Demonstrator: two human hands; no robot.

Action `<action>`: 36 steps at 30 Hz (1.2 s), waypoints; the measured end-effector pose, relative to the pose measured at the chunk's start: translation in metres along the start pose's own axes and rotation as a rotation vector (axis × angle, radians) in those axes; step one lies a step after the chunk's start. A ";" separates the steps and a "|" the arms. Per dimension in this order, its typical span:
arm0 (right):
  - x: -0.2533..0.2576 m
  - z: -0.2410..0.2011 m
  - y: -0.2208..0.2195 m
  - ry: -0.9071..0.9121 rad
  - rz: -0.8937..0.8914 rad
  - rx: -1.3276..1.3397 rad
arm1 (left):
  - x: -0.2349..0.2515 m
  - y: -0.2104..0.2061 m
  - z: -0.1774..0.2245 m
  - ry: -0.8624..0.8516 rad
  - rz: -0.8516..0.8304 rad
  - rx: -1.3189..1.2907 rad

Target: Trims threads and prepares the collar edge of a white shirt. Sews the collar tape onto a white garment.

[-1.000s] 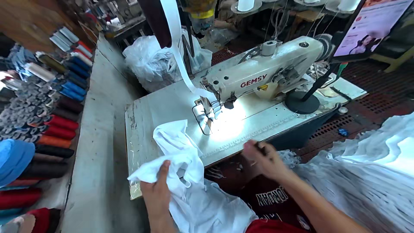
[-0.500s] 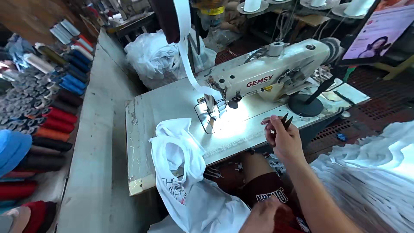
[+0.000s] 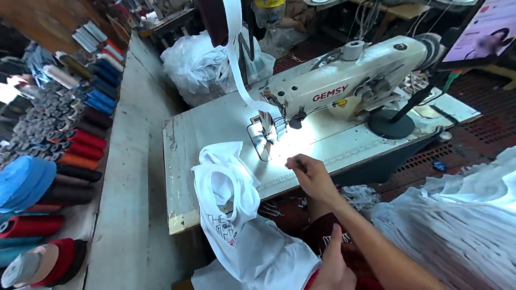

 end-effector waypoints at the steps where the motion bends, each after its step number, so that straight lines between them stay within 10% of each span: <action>1: -0.001 0.001 -0.003 0.019 0.002 -0.040 | 0.000 0.000 0.006 -0.031 0.030 -0.044; 5: -0.007 -0.005 -0.012 -0.002 -0.036 -0.046 | -0.019 0.012 0.051 -0.306 0.073 -0.150; 8: -0.017 -0.015 -0.027 -0.086 -0.168 0.110 | -0.045 0.053 0.093 -0.825 0.058 -0.022; 11: -0.021 -0.030 -0.054 -0.072 -0.275 0.173 | -0.069 0.100 0.142 -1.277 0.428 0.345; 14: -0.008 -0.041 -0.086 -0.087 -0.384 0.009 | -0.072 0.126 0.188 -1.179 0.848 0.737; 19: 0.002 -0.035 -0.099 -0.109 -0.564 -0.151 | -0.032 0.157 0.218 -0.951 0.766 0.924; 23: -0.018 -0.020 -0.031 -0.190 -0.368 0.242 | -0.029 0.159 0.220 -1.076 0.705 0.675; 32: -0.032 0.084 0.222 -0.316 0.735 0.924 | -0.044 0.154 0.277 -1.320 0.760 0.527; 36: -0.034 0.071 0.224 -0.330 0.844 0.947 | -0.030 0.159 0.278 -1.197 0.710 0.653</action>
Point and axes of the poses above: each hand's wrist, its own x-axis towards the middle knuckle, its own y-axis out of the back of the hand, z = x × y, the point moved 1 cm from there along x, towards the middle knuckle, and after that the axes turned 3 degrees about -y, right-handed, at the moved point
